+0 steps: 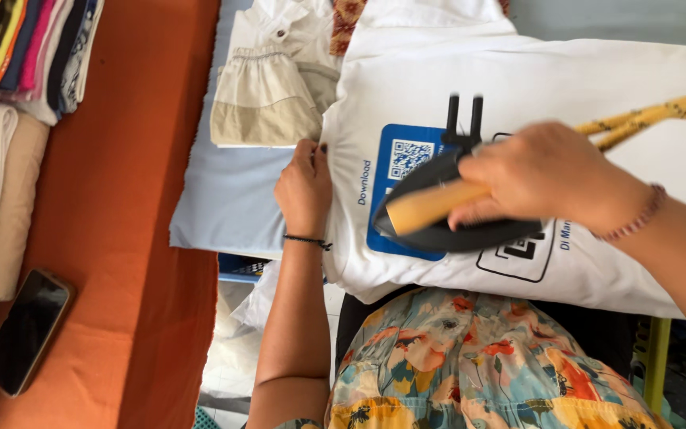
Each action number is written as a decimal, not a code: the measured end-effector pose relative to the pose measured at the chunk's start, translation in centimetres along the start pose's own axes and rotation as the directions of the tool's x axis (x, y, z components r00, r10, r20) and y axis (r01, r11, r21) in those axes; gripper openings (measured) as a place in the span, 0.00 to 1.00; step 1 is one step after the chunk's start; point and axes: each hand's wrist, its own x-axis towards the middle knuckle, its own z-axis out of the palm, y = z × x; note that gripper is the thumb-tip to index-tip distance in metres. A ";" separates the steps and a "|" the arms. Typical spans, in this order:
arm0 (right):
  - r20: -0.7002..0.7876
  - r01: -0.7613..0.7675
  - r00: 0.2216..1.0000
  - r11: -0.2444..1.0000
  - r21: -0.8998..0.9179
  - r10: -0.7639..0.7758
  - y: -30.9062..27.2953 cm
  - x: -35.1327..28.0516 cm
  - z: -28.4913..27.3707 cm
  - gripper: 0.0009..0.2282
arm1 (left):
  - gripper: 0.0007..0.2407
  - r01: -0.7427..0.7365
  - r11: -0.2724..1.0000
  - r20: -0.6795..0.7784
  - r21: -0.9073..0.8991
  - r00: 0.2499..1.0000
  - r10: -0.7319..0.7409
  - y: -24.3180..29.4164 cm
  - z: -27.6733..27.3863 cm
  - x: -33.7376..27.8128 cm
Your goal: The person irons a white t-shirt on an ironing board, smoothing it with both hands and using a steam iron. After finishing the white shirt, they pick up a light green t-shirt, lay it flat, and begin ironing it as well.
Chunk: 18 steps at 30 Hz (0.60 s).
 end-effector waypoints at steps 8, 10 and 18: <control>-0.162 0.062 0.985 0.998 -0.009 -0.062 -2.0 -7.7 -0.4 0.25 | 0.07 -0.017 1.000 -0.009 0.026 1.000 0.017 -0.2 -0.2 0.0; -0.197 -0.007 0.980 0.998 -0.055 -0.003 -2.2 -9.5 -0.4 0.25 | 0.07 -0.010 0.999 0.003 0.031 1.000 0.010 -0.2 -0.3 -0.1; -0.205 -0.526 0.849 0.815 -0.243 0.487 3.1 -17.2 -0.2 0.24 | 0.07 0.010 0.999 0.018 0.032 1.000 -0.011 -0.3 -0.5 -0.2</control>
